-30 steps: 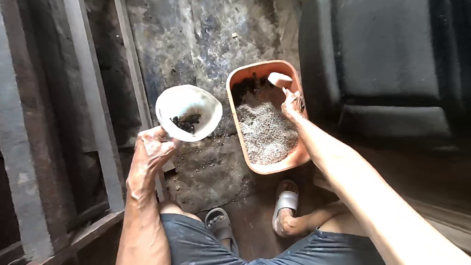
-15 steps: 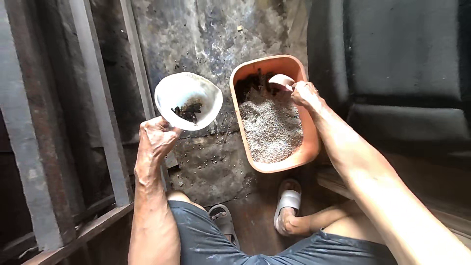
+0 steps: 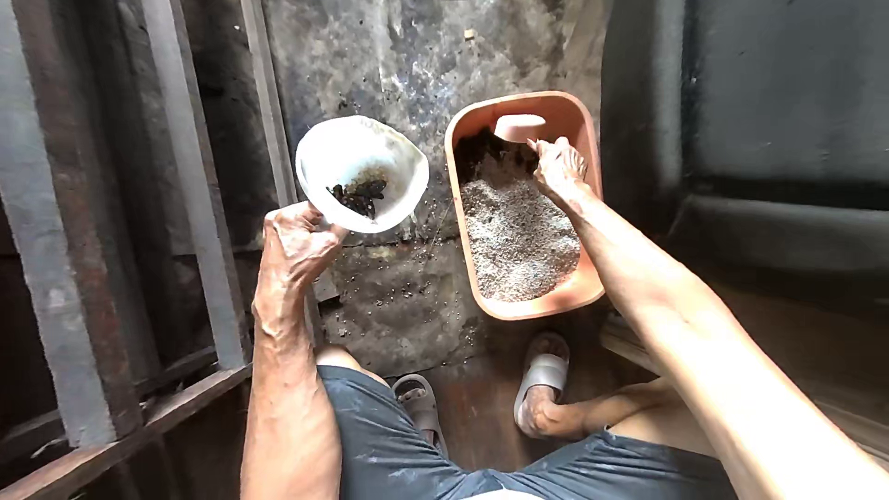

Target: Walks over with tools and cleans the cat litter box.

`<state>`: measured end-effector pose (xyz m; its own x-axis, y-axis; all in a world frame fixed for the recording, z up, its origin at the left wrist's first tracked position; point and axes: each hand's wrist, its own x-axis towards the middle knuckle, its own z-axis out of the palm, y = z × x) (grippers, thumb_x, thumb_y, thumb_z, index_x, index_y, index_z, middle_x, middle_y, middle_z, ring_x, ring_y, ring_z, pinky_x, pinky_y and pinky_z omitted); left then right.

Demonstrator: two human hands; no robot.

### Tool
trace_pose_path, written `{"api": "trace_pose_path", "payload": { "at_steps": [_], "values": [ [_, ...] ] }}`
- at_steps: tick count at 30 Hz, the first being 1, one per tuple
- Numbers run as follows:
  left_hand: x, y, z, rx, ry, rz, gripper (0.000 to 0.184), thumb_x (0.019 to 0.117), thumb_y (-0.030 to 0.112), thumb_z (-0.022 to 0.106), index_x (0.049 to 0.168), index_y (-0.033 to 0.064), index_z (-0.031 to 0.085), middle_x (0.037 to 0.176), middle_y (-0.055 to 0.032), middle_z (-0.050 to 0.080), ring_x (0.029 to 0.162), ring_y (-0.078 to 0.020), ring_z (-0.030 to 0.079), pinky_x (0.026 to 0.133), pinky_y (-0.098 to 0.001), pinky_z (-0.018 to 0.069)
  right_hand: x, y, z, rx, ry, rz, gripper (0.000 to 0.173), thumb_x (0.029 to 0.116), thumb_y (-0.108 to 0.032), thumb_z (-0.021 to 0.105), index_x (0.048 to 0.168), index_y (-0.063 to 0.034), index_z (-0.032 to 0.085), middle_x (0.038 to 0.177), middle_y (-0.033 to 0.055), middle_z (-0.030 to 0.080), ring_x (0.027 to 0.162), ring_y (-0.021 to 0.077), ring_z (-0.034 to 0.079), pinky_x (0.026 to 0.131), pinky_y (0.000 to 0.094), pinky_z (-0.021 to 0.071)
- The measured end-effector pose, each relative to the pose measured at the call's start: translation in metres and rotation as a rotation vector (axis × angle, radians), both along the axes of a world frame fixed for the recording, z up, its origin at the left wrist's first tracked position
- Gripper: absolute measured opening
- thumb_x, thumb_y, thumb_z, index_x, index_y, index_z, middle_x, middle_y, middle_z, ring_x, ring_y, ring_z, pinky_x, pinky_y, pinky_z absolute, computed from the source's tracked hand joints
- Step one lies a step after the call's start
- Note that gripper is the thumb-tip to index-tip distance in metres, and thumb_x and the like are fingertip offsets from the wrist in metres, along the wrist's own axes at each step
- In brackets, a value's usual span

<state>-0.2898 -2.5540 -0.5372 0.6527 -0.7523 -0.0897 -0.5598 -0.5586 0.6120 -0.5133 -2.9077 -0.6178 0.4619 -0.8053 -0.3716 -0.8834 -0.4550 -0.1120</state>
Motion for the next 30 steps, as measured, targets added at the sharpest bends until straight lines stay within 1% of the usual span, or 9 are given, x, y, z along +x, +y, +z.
{"api": "trace_pose_path", "payload": {
  "at_steps": [6,10,14,17,18,22,25,27,30],
  "values": [
    [0.003,-0.002,0.001,-0.003,-0.001,-0.013,0.023,0.0933,0.026,0.069,0.090,0.0028,0.071,0.081,-0.0140,0.068,0.076,-0.0236,0.065,0.071,-0.0517,0.0491,-0.025,0.001,0.043,0.027,0.031,0.002,0.034,0.0993,-0.023,0.054,0.127,-0.0084,0.068,0.128,0.0281,0.064,0.118,0.0490,0.061,0.087,0.0715,0.0466],
    [0.001,-0.005,0.001,0.006,-0.005,-0.041,0.023,0.0935,0.026,0.068,0.091,0.0037,0.072,0.081,-0.0136,0.069,0.076,-0.0236,0.065,0.071,-0.0512,0.0489,-0.035,-0.013,0.061,0.071,0.120,-0.034,0.033,0.0959,-0.028,0.059,0.117,-0.0049,0.071,0.120,0.0277,0.068,0.116,0.0487,0.062,0.088,0.0726,0.0454],
    [0.001,-0.005,0.000,-0.009,-0.006,-0.072,0.022,0.0915,0.026,0.068,0.090,0.0041,0.072,0.080,-0.0132,0.068,0.075,-0.0236,0.065,0.070,-0.0512,0.0488,-0.043,-0.010,0.065,0.099,0.203,-0.022,0.036,0.0964,-0.031,0.061,0.112,-0.0003,0.070,0.116,0.0300,0.067,0.114,0.0490,0.063,0.087,0.0715,0.0462],
    [0.003,-0.006,0.001,-0.012,-0.006,-0.076,0.023,0.0918,0.025,0.067,0.089,0.0028,0.071,0.079,-0.0145,0.067,0.074,-0.0249,0.064,0.068,-0.0520,0.0475,-0.043,-0.006,0.064,0.084,0.177,-0.043,0.035,0.1011,-0.025,0.054,0.116,0.0039,0.066,0.120,0.0318,0.065,0.117,0.0501,0.062,0.090,0.0715,0.0463],
    [0.003,-0.006,0.002,-0.013,-0.003,-0.073,0.023,0.0920,0.025,0.067,0.090,0.0030,0.071,0.080,-0.0143,0.068,0.074,-0.0246,0.064,0.069,-0.0518,0.0478,-0.041,-0.007,0.061,0.069,0.160,-0.050,0.036,0.1029,-0.026,0.052,0.118,0.0051,0.065,0.123,0.0321,0.064,0.120,0.0501,0.061,0.092,0.0707,0.0465],
    [0.000,-0.007,0.002,-0.038,-0.007,-0.085,0.023,0.0924,0.026,0.067,0.093,0.0035,0.072,0.083,-0.0137,0.069,0.077,-0.0223,0.066,0.071,-0.0494,0.0496,-0.029,-0.016,0.034,0.050,0.124,-0.057,0.038,0.1011,-0.019,0.052,0.127,0.0071,0.060,0.133,0.0347,0.058,0.125,0.0505,0.057,0.095,0.0688,0.0467],
    [-0.002,-0.002,0.005,-0.020,0.002,-0.073,0.022,0.0924,0.025,0.069,0.091,0.0030,0.071,0.081,-0.0127,0.068,0.075,-0.0209,0.065,0.070,-0.0481,0.0495,-0.022,-0.024,0.002,0.038,0.078,-0.069,0.042,0.1053,-0.022,0.046,0.136,0.0049,0.057,0.143,0.0351,0.049,0.129,0.0508,0.054,0.099,0.0668,0.0456],
    [0.002,0.005,0.002,-0.016,-0.009,-0.061,0.023,0.0926,0.028,0.068,0.090,0.0057,0.071,0.080,-0.0097,0.068,0.073,-0.0175,0.064,0.068,-0.0455,0.0495,-0.019,-0.025,-0.016,0.021,0.048,-0.066,0.043,0.1063,-0.022,0.042,0.138,0.0035,0.056,0.146,0.0346,0.047,0.128,0.0508,0.054,0.100,0.0660,0.0459],
    [0.007,0.015,0.003,-0.001,-0.012,-0.051,0.027,0.0931,0.030,0.067,0.091,0.0037,0.071,0.081,-0.0126,0.068,0.074,-0.0205,0.064,0.069,-0.0485,0.0487,-0.019,-0.026,-0.029,0.053,0.075,0.000,0.043,0.1072,-0.022,0.042,0.140,0.0033,0.055,0.146,0.0341,0.047,0.125,0.0515,0.057,0.098,0.0667,0.0467]
  ]
}}
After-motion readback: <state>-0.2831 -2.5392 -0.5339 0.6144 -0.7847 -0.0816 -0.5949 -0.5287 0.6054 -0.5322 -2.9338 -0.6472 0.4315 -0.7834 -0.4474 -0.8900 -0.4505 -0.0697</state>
